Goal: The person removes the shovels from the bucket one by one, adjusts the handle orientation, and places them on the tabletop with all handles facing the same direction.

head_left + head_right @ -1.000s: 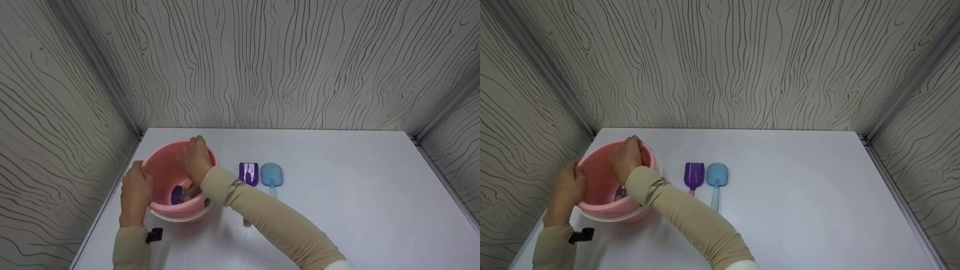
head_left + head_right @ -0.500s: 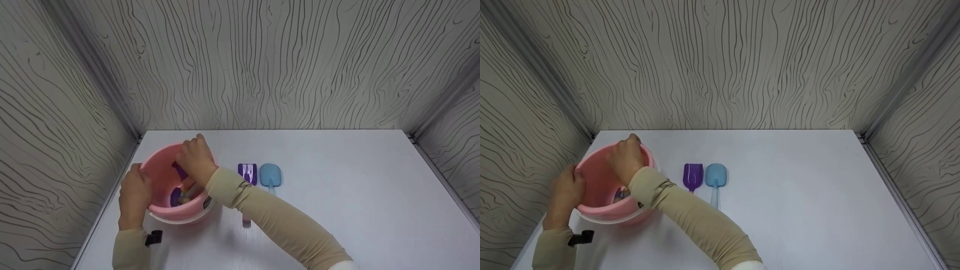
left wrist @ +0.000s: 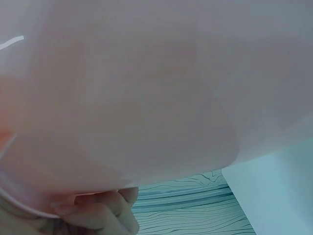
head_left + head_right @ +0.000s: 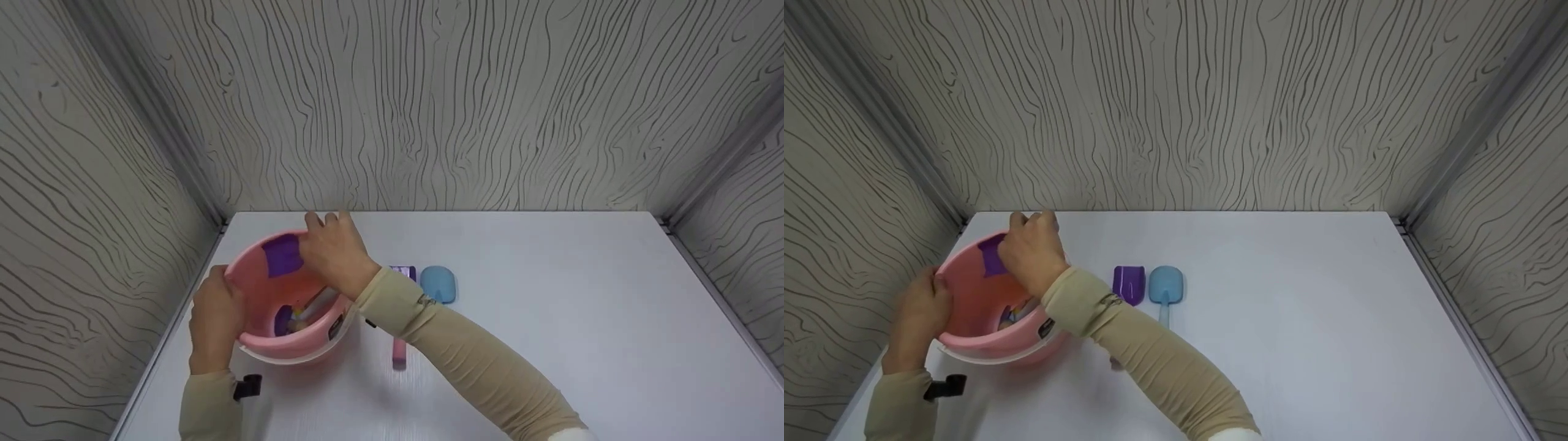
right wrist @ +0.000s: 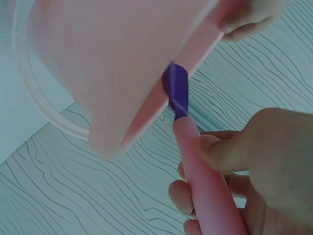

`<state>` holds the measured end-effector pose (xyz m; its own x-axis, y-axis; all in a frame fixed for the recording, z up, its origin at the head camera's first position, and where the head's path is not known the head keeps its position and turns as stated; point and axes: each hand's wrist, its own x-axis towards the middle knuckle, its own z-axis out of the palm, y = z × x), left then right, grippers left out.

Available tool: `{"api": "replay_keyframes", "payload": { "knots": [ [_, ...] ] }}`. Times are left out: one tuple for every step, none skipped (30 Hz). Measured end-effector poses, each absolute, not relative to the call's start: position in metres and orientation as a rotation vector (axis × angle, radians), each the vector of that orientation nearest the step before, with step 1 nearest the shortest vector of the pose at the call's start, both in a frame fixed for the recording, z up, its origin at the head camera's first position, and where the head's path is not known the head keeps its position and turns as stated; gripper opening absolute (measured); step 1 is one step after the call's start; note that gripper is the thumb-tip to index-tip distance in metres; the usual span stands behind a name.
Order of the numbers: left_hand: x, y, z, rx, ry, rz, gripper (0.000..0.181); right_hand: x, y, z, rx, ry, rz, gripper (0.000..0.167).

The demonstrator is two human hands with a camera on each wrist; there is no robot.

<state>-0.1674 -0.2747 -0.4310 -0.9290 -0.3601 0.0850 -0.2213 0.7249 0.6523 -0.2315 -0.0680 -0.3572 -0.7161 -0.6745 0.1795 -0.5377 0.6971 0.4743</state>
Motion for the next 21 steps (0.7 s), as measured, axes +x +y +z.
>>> {"api": "replay_keyframes", "payload": {
  "knots": [
    [-0.167, -0.275, -0.431, 0.465, -2.725, -0.991, 0.045, -0.232, -0.067, -0.357, 0.950, -2.565, -0.551, 0.024],
    [-0.167, -0.275, -0.431, 0.465, -2.727, -0.993, 0.045, -0.232, -0.065, -0.357, 0.948, -2.560, -0.534, 0.023],
    [-0.167, -0.275, -0.431, 0.468, -2.729, -0.995, 0.045, -0.232, -0.063, -0.357, 0.946, -2.554, -0.506, 0.023],
    [-0.167, -0.275, -0.432, 0.472, -2.731, -0.997, 0.045, -0.233, -0.062, -0.357, 0.944, -2.547, -0.483, 0.023],
    [-0.167, -0.275, -0.432, 0.477, -2.736, -1.000, 0.046, -0.233, -0.059, -0.357, 0.944, -2.538, -0.452, 0.023],
    [-0.167, -0.275, -0.432, 0.481, -2.740, -1.005, 0.046, -0.233, -0.057, -0.358, 0.945, -2.532, -0.424, 0.022],
    [-0.167, -0.275, -0.432, 0.484, -2.747, -1.010, 0.046, -0.234, -0.054, -0.358, 0.944, -2.531, -0.394, 0.021],
    [-0.168, -0.275, -0.433, 0.487, -2.753, -1.015, 0.046, -0.234, -0.051, -0.359, 0.946, -2.529, -0.366, 0.021],
    [-0.168, -0.275, -0.433, 0.488, -2.760, -1.017, 0.047, -0.234, -0.048, -0.359, 0.949, -2.527, -0.343, 0.020],
    [-0.168, -0.276, -0.433, 0.490, -2.766, -1.022, 0.047, -0.235, -0.045, -0.360, 0.951, -2.528, -0.326, 0.020],
    [-0.169, -0.276, -0.433, 0.493, -2.772, -1.029, 0.047, -0.235, -0.041, -0.360, 0.953, -2.529, -0.306, 0.020],
    [-0.169, -0.277, -0.433, 0.495, -2.776, -1.038, 0.047, -0.236, -0.038, -0.359, 0.956, -2.540, -0.289, 0.020],
    [-0.169, -0.277, -0.433, 0.497, -2.780, -1.042, 0.047, -0.236, -0.035, -0.359, 0.961, -2.556, -0.269, 0.020],
    [-0.168, -0.277, -0.433, 0.497, -2.783, -1.044, 0.047, -0.237, -0.032, -0.359, 0.965, -2.572, -0.250, 0.021],
    [-0.168, -0.277, -0.432, 0.496, -2.783, -1.045, 0.047, -0.237, -0.029, -0.359, 0.965, -2.590, -0.220, 0.021],
    [-0.168, -0.277, -0.432, 0.499, -2.782, -1.043, 0.047, -0.238, -0.026, -0.358, 0.962, -2.618, -0.179, 0.022],
    [-0.168, -0.276, -0.432, 0.501, -2.780, -1.038, 0.047, -0.239, -0.023, -0.358, 0.959, -2.645, -0.140, 0.024],
    [-0.168, -0.276, -0.431, 0.501, -2.779, -1.030, 0.047, -0.240, -0.020, -0.358, 0.955, -2.673, -0.099, 0.024],
    [-0.168, -0.276, -0.431, 0.502, -2.777, -1.021, 0.047, -0.240, -0.017, -0.359, 0.946, -2.694, -0.058, 0.025],
    [-0.168, -0.275, -0.431, 0.502, -2.777, -1.016, 0.047, -0.241, -0.013, -0.360, 0.938, -2.707, -0.021, 0.025],
    [-0.168, -0.275, -0.431, 0.503, -2.776, -1.013, 0.047, -0.241, -0.010, -0.361, 0.928, -2.715, 0.016, 0.026]
  ]
}}
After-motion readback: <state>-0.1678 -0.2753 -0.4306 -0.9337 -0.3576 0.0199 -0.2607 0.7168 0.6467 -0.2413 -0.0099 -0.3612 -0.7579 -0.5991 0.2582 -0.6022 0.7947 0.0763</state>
